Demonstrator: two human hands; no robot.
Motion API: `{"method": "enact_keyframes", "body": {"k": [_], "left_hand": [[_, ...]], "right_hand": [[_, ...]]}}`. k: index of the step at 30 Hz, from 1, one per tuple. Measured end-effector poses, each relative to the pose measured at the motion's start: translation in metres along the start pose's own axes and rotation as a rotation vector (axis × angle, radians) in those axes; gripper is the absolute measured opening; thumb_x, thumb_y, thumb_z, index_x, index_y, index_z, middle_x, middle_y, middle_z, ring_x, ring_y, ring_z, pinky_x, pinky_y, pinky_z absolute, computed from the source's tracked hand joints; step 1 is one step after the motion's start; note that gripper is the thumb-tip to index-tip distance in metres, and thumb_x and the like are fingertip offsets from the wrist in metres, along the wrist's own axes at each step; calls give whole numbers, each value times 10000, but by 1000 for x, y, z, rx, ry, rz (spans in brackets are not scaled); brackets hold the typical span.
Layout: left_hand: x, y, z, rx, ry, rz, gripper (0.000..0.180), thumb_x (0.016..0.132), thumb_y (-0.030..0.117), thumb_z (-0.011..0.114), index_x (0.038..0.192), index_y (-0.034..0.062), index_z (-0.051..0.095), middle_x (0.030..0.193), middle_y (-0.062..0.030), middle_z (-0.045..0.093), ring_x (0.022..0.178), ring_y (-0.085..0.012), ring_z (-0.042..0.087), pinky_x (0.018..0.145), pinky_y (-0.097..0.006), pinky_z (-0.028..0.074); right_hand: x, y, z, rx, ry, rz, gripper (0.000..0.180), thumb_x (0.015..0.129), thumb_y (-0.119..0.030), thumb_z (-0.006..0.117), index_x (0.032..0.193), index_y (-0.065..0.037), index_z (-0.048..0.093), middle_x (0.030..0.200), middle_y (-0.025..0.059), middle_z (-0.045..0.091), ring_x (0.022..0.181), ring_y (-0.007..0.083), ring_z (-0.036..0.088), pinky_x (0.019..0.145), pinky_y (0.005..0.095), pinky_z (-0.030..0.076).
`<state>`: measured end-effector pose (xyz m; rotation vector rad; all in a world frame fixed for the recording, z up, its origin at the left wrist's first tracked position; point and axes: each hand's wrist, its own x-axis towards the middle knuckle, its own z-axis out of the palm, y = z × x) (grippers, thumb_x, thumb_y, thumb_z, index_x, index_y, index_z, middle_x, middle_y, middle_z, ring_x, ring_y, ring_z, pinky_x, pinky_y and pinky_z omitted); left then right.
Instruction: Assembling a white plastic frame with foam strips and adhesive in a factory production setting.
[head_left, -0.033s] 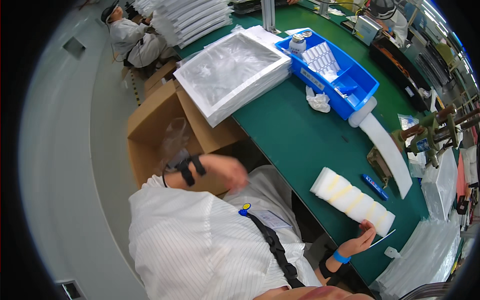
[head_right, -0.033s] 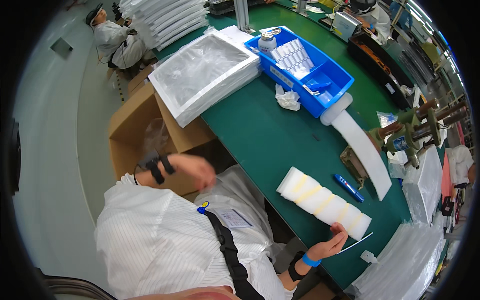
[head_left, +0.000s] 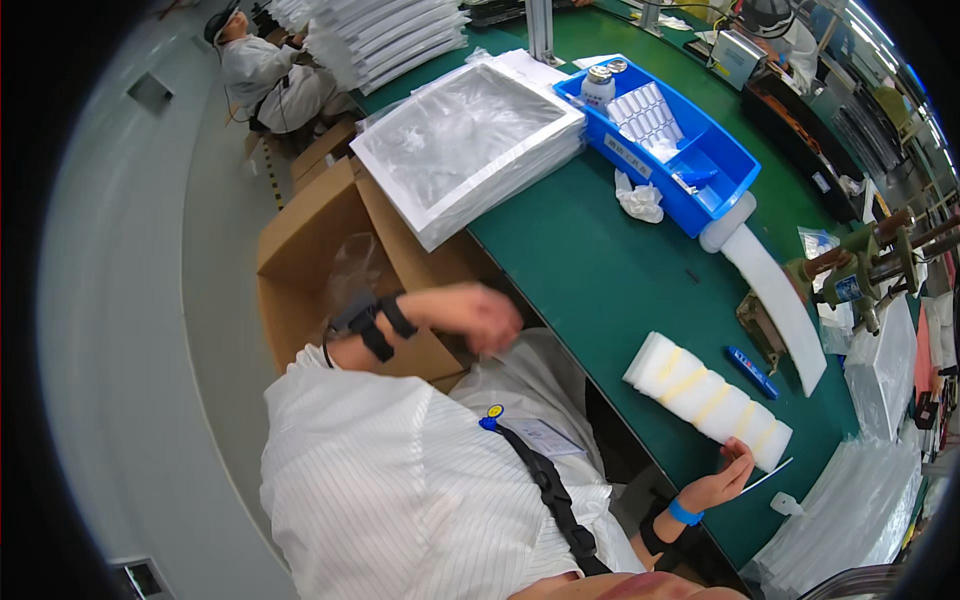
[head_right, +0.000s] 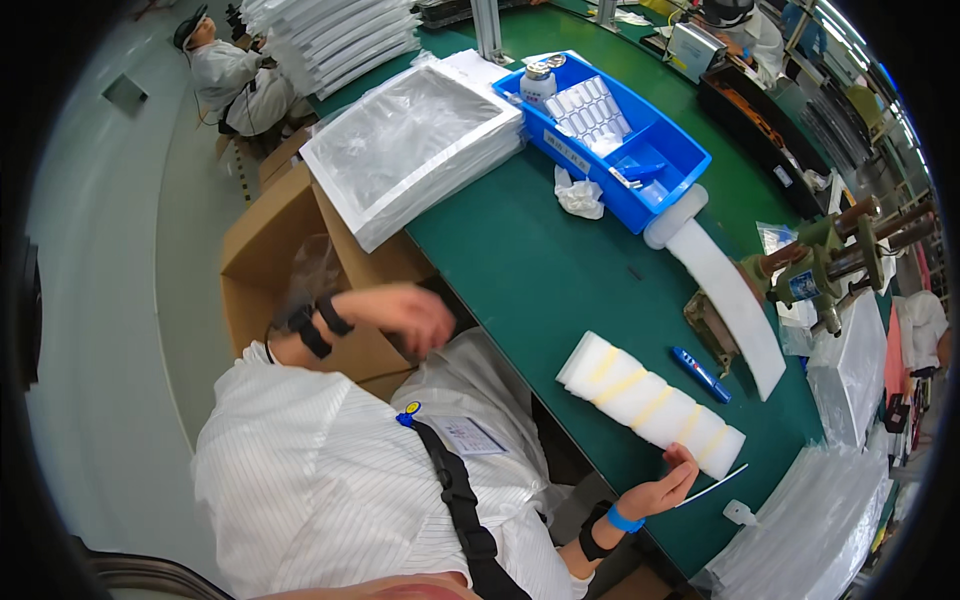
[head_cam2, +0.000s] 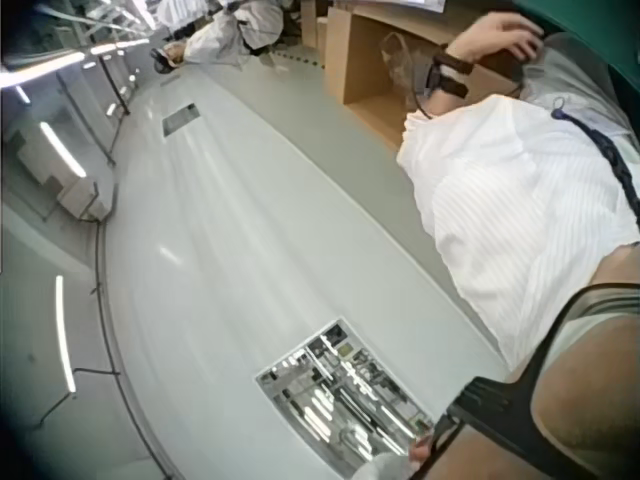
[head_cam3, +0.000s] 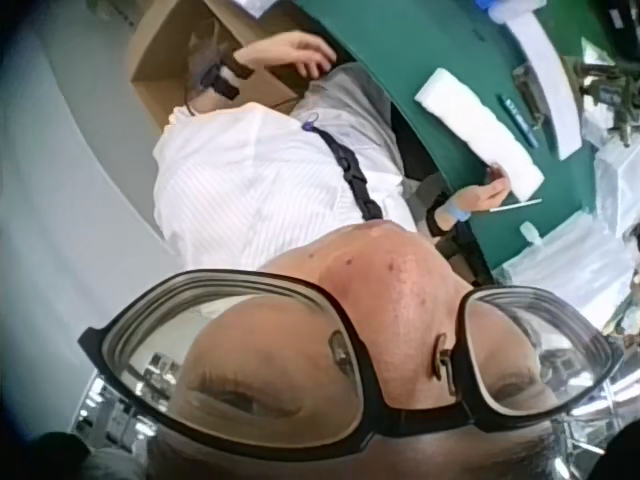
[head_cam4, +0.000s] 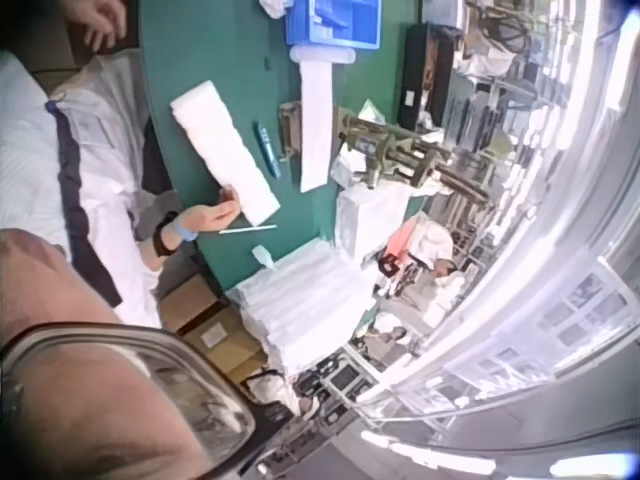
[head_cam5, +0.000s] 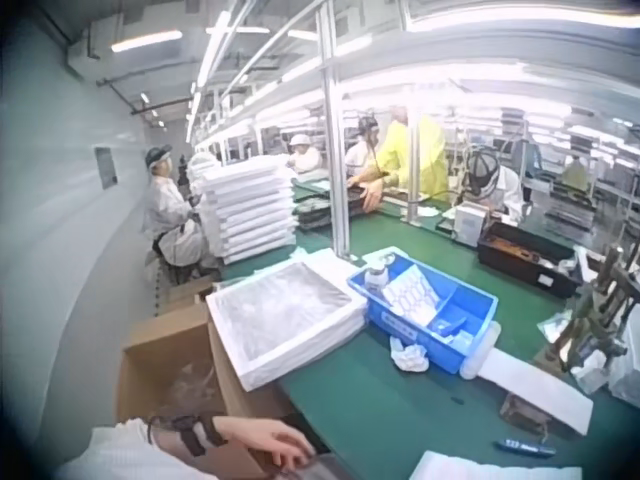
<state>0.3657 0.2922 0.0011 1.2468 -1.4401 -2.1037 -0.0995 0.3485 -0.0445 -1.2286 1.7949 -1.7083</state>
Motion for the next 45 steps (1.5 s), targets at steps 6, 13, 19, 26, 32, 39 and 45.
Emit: {"method": "enact_keyframes", "body": {"k": [6,13,19,26,32,39,45], "left_hand": [[11,78,-37,1219,1368,572,245,869,183,652,1036,4,627,872,-126,635,788,-236,636,723,-337,481],[19,48,-97,1491,1220,70,285,816,293,704,852,26,611,854,-163,644,784,-364,638,671,-437,482],[-10,71,-81,1290,1423,193,295,844,296,680,869,18,583,863,-199,618,806,-421,606,680,-493,482],[-68,115,-25,1283,1551,504,275,830,234,713,930,17,577,881,-169,588,821,-399,577,665,-448,461],[-53,109,14,1498,1260,965,298,742,119,728,1001,41,605,874,-100,586,776,-310,593,650,-403,466],[6,86,65,1813,663,1262,213,772,95,648,984,118,640,873,27,548,783,-112,553,707,-274,418],[52,76,99,1673,451,1359,198,773,105,646,968,84,621,854,13,506,791,-110,544,703,-249,415]], "right_hand": [[7,0,6,116,-3,0,367,1047,-242,368,979,17,620,955,79,639,876,164,580,784,284,447],[7,0,7,132,-18,8,362,1046,-226,363,971,15,623,943,77,638,865,159,578,776,285,448],[6,1,6,136,-10,24,353,1043,-220,366,973,11,625,932,74,636,850,154,571,773,284,448],[11,-14,4,70,17,-50,344,1042,-202,362,966,6,625,943,78,641,851,157,570,757,277,439],[36,-91,7,308,-131,-167,401,1037,-328,367,1173,-2,556,1109,131,633,1034,213,590,842,333,441],[36,-135,31,562,-340,-210,565,1005,-372,474,1422,-10,354,1235,144,575,1098,221,583,877,364,455],[11,-120,17,450,70,5,387,980,-113,524,1341,-25,414,869,0,517,649,57,432,531,208,351]]}}
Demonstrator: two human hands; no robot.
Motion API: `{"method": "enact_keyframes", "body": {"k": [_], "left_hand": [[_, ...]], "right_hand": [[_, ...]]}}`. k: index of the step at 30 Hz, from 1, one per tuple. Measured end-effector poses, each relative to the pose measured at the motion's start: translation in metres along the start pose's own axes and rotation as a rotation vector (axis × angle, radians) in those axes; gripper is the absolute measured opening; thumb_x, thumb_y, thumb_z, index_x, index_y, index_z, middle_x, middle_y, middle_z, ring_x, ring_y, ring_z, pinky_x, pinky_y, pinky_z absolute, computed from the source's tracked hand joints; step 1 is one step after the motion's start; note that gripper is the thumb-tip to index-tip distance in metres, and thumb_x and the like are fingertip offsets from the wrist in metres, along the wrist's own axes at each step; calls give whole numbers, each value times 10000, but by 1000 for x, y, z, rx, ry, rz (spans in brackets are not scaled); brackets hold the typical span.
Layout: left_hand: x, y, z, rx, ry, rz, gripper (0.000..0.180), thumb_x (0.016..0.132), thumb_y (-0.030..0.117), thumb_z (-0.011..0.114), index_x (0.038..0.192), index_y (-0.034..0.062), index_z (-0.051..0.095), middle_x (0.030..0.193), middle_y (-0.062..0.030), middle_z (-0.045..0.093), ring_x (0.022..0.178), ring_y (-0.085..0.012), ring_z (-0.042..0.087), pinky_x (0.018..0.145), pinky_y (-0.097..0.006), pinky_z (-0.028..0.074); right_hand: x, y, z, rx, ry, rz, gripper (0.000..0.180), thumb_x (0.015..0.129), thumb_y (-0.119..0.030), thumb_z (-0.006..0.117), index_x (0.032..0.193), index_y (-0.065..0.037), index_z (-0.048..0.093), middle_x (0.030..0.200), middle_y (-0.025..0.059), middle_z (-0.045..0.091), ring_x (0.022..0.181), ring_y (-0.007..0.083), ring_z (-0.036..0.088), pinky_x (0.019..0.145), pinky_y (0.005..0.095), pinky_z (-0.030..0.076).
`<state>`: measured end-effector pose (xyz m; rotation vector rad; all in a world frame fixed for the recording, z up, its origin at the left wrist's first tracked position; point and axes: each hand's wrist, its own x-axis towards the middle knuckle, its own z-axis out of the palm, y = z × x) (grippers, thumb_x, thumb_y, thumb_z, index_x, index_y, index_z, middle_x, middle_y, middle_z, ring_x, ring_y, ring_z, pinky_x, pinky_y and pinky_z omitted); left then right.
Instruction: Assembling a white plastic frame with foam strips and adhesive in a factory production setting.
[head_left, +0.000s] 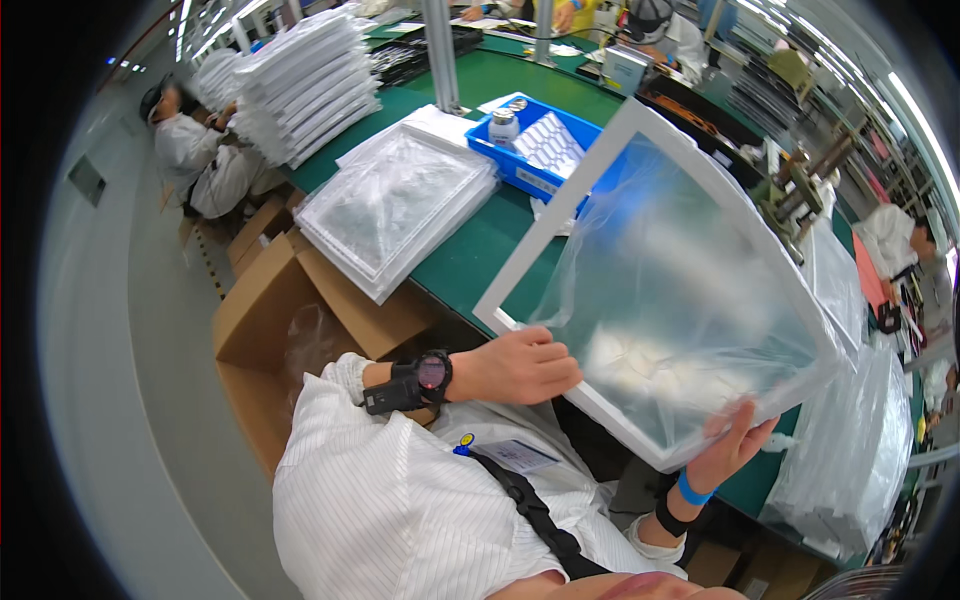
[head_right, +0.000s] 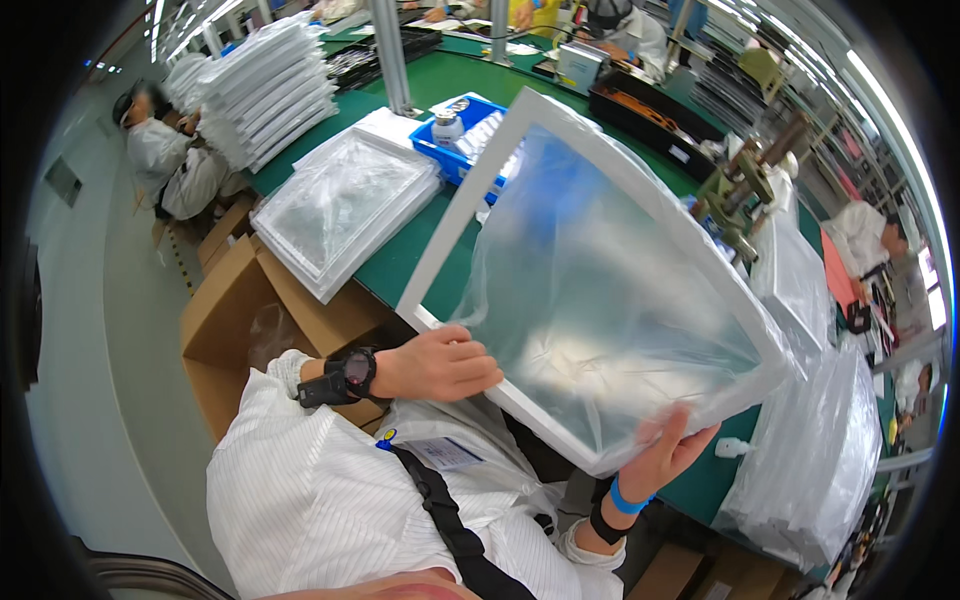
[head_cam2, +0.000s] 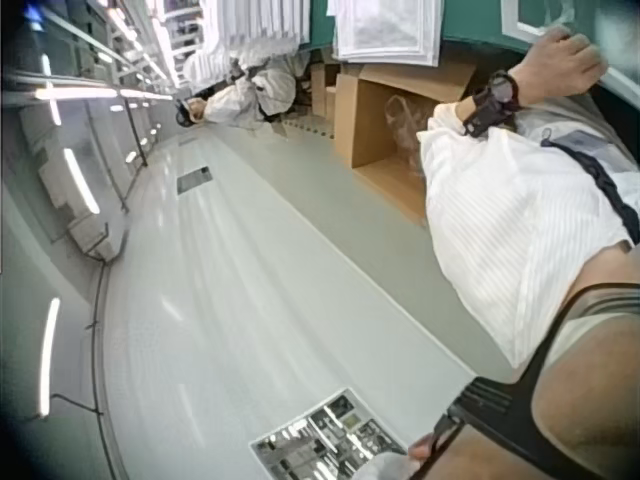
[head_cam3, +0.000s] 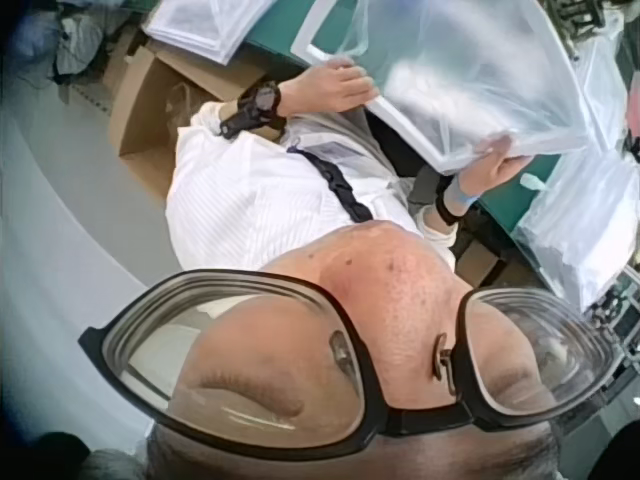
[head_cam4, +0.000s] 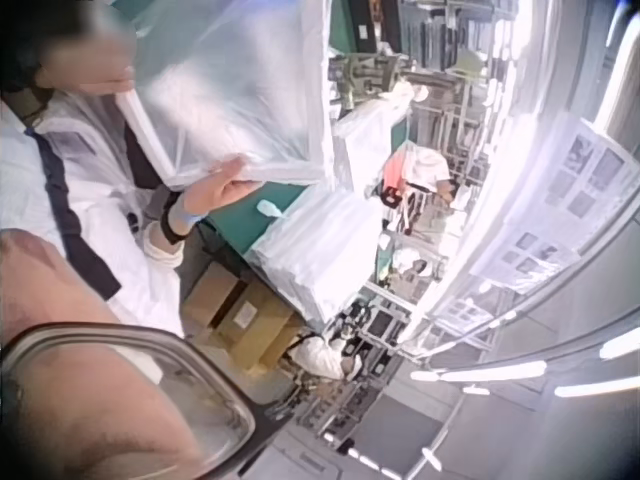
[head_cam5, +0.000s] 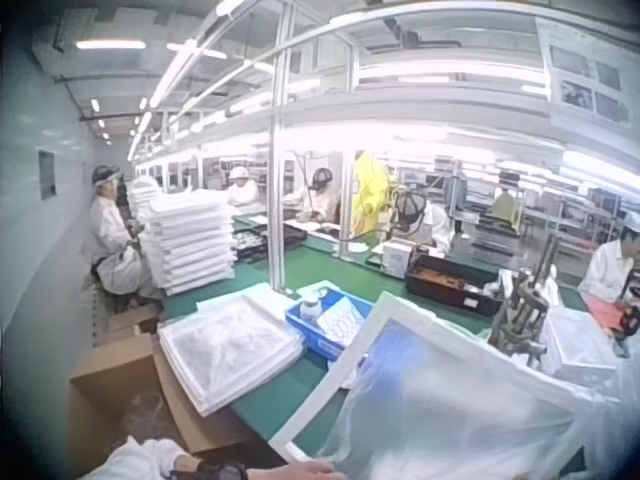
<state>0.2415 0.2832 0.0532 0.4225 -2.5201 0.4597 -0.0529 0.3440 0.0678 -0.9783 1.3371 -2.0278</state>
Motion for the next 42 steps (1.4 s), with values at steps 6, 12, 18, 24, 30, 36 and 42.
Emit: {"method": "enact_keyframes", "body": {"k": [6,12,18,24,30,36,42], "left_hand": [[53,38,24,-367,60,100,240,780,145,676,1000,56,637,925,-28,562,863,-159,585,793,-291,470],[32,-9,-25,-164,658,-429,399,819,219,700,1151,20,603,1119,-113,601,1013,-299,602,932,-411,477],[18,-39,-59,-613,576,-765,504,832,98,691,1290,11,501,1046,-98,646,929,-162,617,806,-277,486],[-16,-30,-55,-1305,352,-1072,198,886,87,675,1044,35,568,640,37,530,493,-29,476,454,-193,365],[-46,-29,-66,-1270,618,-1133,147,891,61,661,978,33,546,615,43,486,464,-19,439,429,-188,322],[-63,-38,-54,-1332,949,-979,77,957,90,573,964,66,500,567,32,421,419,-45,360,401,-213,248],[-17,-14,-19,-1606,1157,-873,106,984,150,550,1019,88,472,593,39,338,426,-52,314,396,-223,255]], "right_hand": [[-4,3,11,-29,60,-121,436,969,-114,514,1384,-45,399,884,1,535,643,49,435,503,194,347],[11,-2,-21,-32,198,3,490,969,-136,509,1438,-93,376,851,-4,541,600,39,426,480,191,337],[10,12,-26,-17,90,12,388,998,-305,517,1303,-67,500,931,3,585,703,76,502,562,226,396],[13,-3,-8,91,-27,94,452,1035,-325,427,1396,-54,439,894,28,574,650,81,480,547,227,391],[61,31,-93,-1125,293,-718,483,1045,-357,372,1310,23,507,1163,141,583,944,239,594,799,346,494],[69,4,-136,-863,839,-907,327,1026,-224,437,1210,19,557,1210,168,539,980,311,586,848,398,496],[3,65,-52,-69,-83,-150,458,912,-169,596,1303,50,498,1345,171,496,1177,297,532,938,376,462]]}}
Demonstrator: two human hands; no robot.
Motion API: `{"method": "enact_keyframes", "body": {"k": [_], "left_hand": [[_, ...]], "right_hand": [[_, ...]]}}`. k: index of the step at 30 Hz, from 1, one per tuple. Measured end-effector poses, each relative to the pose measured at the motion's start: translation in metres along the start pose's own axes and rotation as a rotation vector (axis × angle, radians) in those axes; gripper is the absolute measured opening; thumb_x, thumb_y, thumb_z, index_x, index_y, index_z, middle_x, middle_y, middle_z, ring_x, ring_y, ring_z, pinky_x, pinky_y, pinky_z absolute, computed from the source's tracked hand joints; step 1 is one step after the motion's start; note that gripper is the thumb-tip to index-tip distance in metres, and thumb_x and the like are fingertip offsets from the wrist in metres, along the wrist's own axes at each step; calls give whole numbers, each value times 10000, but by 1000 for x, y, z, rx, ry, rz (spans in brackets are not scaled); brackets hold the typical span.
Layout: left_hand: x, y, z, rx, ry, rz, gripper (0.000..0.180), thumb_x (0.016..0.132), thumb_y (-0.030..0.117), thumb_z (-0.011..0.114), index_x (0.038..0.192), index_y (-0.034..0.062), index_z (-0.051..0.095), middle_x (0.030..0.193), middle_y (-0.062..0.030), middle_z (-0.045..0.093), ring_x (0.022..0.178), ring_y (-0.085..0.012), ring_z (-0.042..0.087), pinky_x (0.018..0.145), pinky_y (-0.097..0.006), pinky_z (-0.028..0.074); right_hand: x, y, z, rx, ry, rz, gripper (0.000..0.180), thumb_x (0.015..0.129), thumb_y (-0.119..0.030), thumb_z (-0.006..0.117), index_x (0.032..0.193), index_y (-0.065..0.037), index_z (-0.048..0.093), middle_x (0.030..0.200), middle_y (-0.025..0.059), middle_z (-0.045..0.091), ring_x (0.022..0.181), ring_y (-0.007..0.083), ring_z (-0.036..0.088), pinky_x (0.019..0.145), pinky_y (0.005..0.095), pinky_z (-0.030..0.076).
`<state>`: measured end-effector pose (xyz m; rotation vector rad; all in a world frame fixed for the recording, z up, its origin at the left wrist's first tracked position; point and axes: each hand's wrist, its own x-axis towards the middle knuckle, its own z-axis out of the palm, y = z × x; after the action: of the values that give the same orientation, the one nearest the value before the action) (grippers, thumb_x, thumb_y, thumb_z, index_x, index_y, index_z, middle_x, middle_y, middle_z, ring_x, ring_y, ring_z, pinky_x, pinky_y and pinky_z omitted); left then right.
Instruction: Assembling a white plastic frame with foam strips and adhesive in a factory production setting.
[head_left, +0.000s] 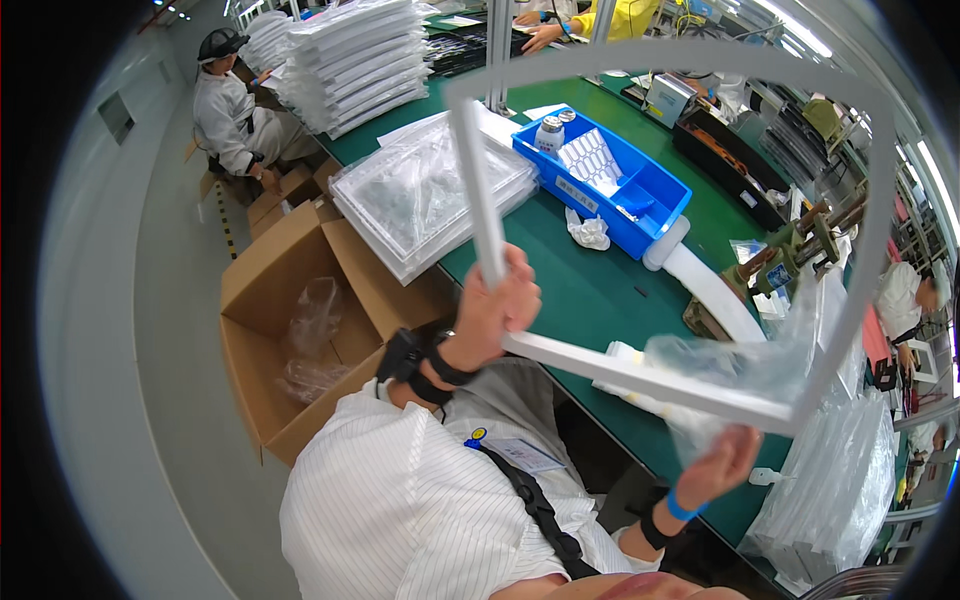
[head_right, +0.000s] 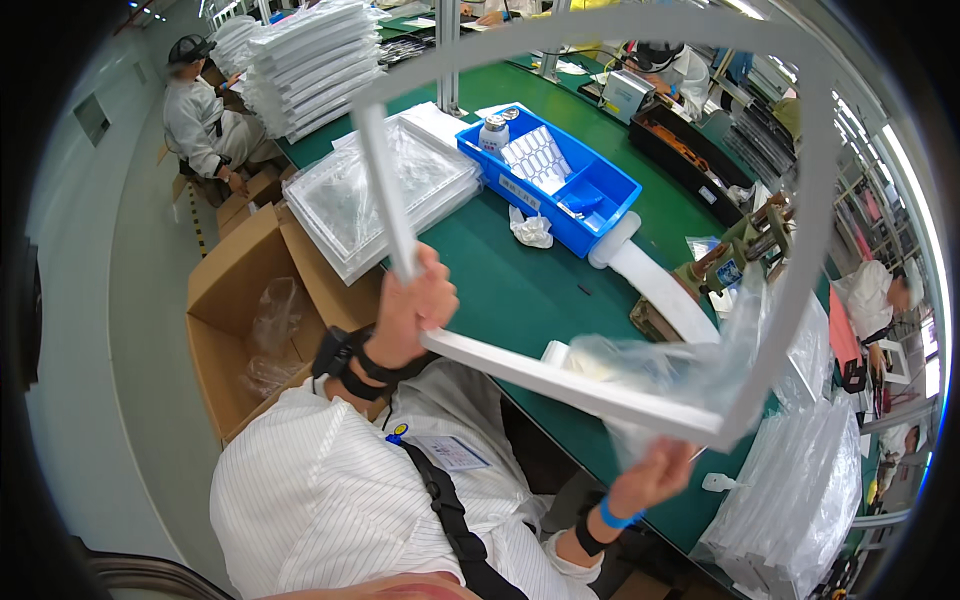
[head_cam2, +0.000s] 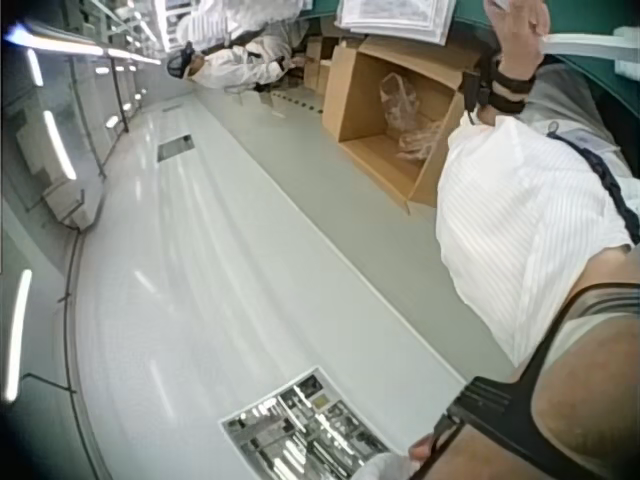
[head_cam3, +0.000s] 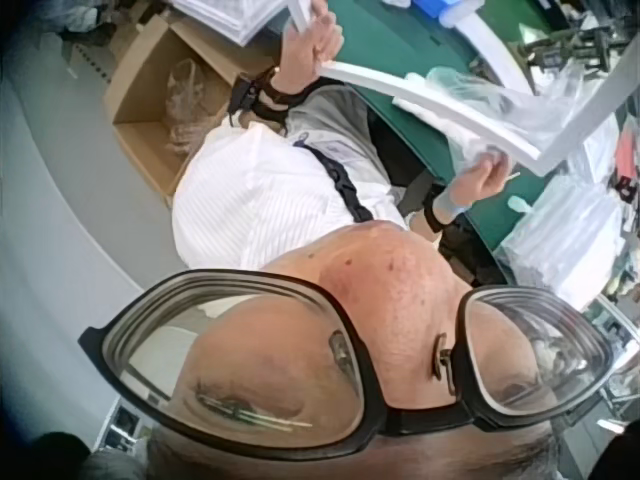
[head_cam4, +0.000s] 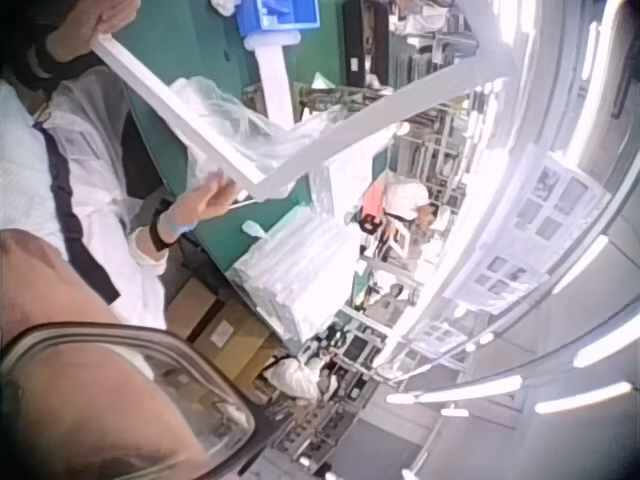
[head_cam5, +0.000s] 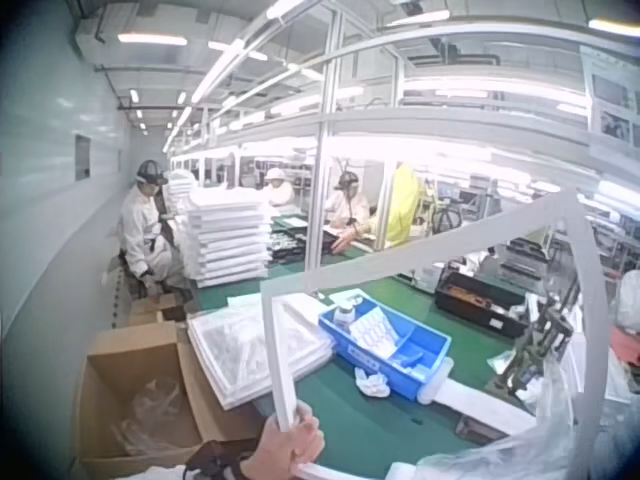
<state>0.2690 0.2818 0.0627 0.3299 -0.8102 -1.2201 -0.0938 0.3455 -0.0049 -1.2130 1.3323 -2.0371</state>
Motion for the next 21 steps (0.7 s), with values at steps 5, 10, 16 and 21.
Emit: {"method": "enact_keyframes", "body": {"k": [5,10,16,21], "left_hand": [[-25,-52,43,2,32,-217,139,980,168,567,970,79,461,578,22,391,426,-73,367,404,-235,272],[-45,-77,47,76,-241,-146,230,1006,227,527,1146,58,458,828,-55,549,731,-125,549,674,-280,441],[-45,-85,30,88,-473,-420,545,1032,454,363,1441,95,327,1533,-134,301,1414,-282,300,1144,-445,270],[-35,-107,20,-315,-584,-581,799,969,526,457,1558,223,10,1616,-89,23,1472,-340,140,1163,-532,206]], "right_hand": [[-25,-71,100,421,-471,-17,602,843,-290,642,1309,50,468,1280,173,531,1187,313,532,1005,417,411],[-27,-68,91,697,-116,304,382,896,-252,557,1209,-41,496,1059,63,537,999,175,540,954,382,416],[-11,-67,78,633,196,342,518,882,-325,494,1325,-60,456,1231,112,532,1166,256,527,1002,420,444],[-8,-28,58,-309,-9,-468,651,886,-313,670,1428,-86,391,1342,171,461,1195,316,509,983,472,471]]}}
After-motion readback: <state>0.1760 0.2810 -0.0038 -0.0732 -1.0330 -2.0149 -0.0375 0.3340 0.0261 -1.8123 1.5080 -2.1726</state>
